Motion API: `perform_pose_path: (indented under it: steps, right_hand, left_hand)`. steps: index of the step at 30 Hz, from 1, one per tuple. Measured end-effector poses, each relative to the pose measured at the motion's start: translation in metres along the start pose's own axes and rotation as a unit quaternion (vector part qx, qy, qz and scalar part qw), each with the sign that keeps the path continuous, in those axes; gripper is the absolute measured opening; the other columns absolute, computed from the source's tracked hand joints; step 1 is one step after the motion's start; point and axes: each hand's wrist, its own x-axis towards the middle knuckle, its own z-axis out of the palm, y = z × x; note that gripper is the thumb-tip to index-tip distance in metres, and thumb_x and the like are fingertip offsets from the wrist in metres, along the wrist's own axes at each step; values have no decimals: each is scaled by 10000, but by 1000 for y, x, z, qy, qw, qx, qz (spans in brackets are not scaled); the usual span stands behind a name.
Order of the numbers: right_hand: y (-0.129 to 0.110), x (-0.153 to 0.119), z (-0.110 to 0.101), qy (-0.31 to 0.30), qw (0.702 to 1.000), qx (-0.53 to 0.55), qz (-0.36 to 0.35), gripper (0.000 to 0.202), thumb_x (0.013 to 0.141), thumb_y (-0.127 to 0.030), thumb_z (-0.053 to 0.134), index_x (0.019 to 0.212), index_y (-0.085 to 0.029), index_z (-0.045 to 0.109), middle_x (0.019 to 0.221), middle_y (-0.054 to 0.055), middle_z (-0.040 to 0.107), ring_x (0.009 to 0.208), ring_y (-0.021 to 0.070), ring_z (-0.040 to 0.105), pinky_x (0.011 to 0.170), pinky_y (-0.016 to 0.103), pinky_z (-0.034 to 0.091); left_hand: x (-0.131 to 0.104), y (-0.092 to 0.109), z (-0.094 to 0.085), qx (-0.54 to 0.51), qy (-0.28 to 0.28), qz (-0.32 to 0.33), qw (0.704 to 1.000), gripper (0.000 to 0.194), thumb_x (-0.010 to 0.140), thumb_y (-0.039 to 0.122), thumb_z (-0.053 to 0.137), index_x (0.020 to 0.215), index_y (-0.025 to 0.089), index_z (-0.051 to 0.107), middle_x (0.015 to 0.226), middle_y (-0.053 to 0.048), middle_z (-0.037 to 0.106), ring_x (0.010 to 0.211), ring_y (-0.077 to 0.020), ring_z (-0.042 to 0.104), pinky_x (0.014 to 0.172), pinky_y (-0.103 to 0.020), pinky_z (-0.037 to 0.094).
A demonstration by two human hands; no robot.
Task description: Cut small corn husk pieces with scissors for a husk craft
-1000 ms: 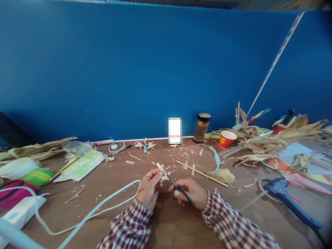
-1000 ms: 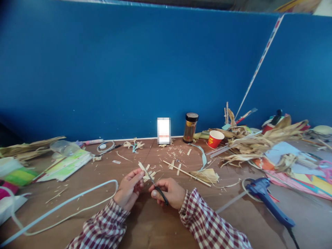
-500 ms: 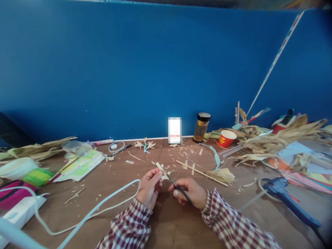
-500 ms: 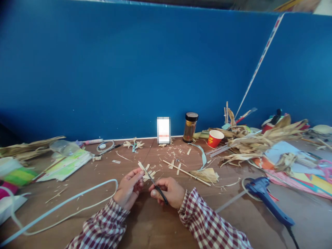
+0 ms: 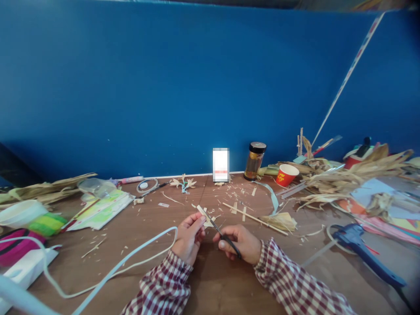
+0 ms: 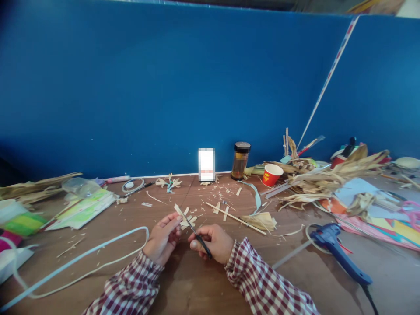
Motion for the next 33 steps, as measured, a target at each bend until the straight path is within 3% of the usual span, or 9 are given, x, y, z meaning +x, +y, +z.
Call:
perform_pose_path:
  steps: [20,23,27,30,33]
  right_hand:
    - [-2,0,1,7,1000,-7,10,425,633,-489,649,847,-124,605,498,-49,494,420,59,451,405,176,383]
    - [0,1,0,26,1000,-3,3,441,651,-505,624,869,-124,590,499,-47,498,425,69,460,420,192,391]
    - [4,3,-7,89,995,-46,-15,479,693,-470,596,1045,-163,490,546,-46,533,446,93,486,443,213,394]
    - [4,2,-13,187,962,-195,-44,425,702,-422,597,1037,-206,448,526,-66,520,450,106,476,454,213,356]
    - [1,-2,-18,275,889,-359,-65,302,697,-396,597,928,-234,486,539,-65,524,478,115,473,470,216,301]
  left_hand:
    - [2,-1,-1,-2,-10,-4,1000,229,580,167,735,747,116,588,464,45,533,376,-26,458,363,-96,381]
    - [2,-1,-2,-3,-7,-6,1000,228,579,168,734,746,125,586,467,49,528,379,-25,455,367,-98,385]
    - [3,-1,-4,0,-20,-6,1000,206,592,191,725,733,140,584,513,49,535,403,-23,459,379,-102,396]
    - [3,-1,-4,24,-31,-7,999,211,592,226,723,731,139,591,539,39,547,416,-26,460,390,-113,406]
    - [7,4,-6,90,-11,41,995,247,580,282,714,724,134,578,588,17,588,400,-27,432,365,-130,371]
